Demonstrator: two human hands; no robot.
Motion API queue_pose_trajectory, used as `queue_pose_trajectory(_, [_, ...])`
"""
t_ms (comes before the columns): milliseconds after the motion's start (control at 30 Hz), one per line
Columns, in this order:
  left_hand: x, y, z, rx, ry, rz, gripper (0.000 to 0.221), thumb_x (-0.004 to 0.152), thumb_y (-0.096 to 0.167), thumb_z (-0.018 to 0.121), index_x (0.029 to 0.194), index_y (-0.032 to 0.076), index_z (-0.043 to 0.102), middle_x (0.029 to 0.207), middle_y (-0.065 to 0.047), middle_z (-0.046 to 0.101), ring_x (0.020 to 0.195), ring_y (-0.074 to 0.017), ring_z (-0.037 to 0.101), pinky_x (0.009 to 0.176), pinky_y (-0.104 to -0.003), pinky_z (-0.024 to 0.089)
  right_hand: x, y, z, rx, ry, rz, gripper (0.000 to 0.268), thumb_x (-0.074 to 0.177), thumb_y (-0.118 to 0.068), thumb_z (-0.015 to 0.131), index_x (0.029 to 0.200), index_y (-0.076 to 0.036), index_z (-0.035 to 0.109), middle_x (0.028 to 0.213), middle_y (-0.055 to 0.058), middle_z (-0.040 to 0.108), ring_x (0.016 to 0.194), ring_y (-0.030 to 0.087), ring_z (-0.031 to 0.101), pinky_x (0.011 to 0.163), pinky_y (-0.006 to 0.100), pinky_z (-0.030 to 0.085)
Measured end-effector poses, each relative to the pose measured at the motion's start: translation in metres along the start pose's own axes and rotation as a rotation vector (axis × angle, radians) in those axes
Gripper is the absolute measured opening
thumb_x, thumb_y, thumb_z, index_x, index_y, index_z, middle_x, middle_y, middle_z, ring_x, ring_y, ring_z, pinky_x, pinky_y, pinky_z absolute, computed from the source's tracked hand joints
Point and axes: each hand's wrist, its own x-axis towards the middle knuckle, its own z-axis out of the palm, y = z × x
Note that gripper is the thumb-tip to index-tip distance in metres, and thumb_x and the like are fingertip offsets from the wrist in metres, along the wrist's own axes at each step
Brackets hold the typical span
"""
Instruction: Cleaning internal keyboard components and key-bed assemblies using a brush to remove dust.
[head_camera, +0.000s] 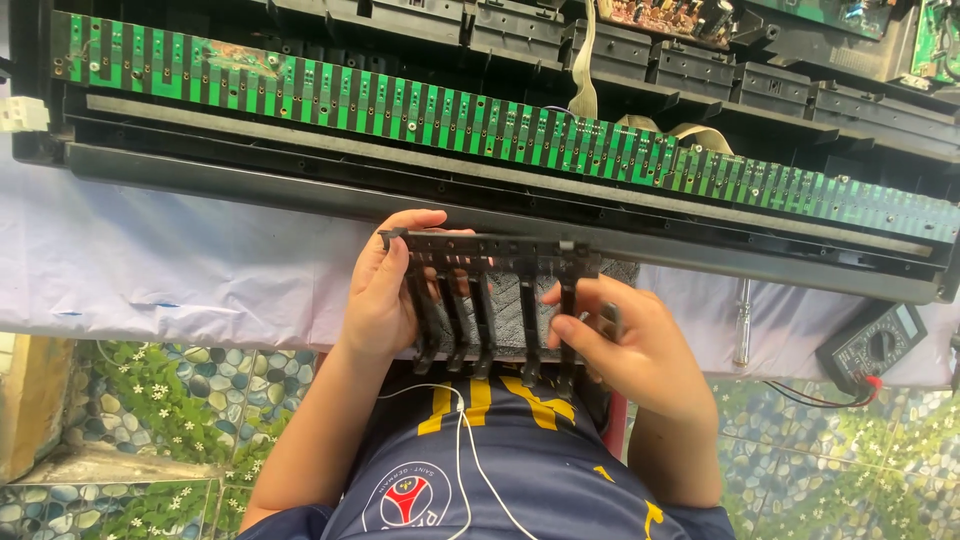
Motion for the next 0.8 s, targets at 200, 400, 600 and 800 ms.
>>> queue_pose_trajectory(200, [-0.004,0.02,0.03,0.311,-0.095,0.22,0.049,0.113,0.039,0.05,0.139,-0.003,0.049,0.144,-0.026,0.056,0.133,-0.0437,0.061,0.121,-0.054,0.049,-0.042,-0.037,-0.017,-0.436,0.114,-0.348,0.013,0.084,-0.007,0.074,0.095,-0.009,0.067,0.083,0.001,0.076,0.073,0.015,0.077,0.068,0.023,0.059])
queue_pose_trajectory(400, [-0.006,0.036,0.059,0.034,-0.364,-0.134,0.081,0.105,0.067,0.055,0.156,0.005,0.041,0.154,-0.02,0.052,0.138,-0.0423,0.058,0.118,-0.056,0.049,-0.033,-0.039,0.001,-0.885,0.14,-0.539,0.013,0.096,-0.006,0.069,0.108,-0.007,0.071,0.094,0.01,0.068,0.063,0.021,0.058,0.055,0.033,0.044])
queue_pose_trajectory(600, [0.013,0.02,0.067,-0.089,-0.289,-0.217,0.045,0.112,0.029,0.051,0.147,0.002,0.042,0.155,-0.03,0.045,0.127,-0.0497,0.061,0.105,-0.063,0.055,-0.017,-0.014,0.017,-1.2,0.203,-0.658,0.028,0.101,0.001,0.053,0.109,-0.014,0.075,0.095,0.008,0.066,0.053,0.02,0.043,0.049,0.032,0.035])
queue_pose_trajectory(800, [0.02,0.004,0.049,-0.177,-0.135,-0.317,0.048,0.109,0.028,0.049,0.148,0.0,0.043,0.156,-0.028,0.045,0.132,-0.0544,0.056,0.099,-0.064,0.057,-0.024,-0.011,-0.011,-0.852,0.047,-0.569,0.041,0.096,-0.045,0.063,0.123,-0.014,0.07,0.1,0.006,0.063,0.058,0.011,0.046,0.053,0.028,0.037])
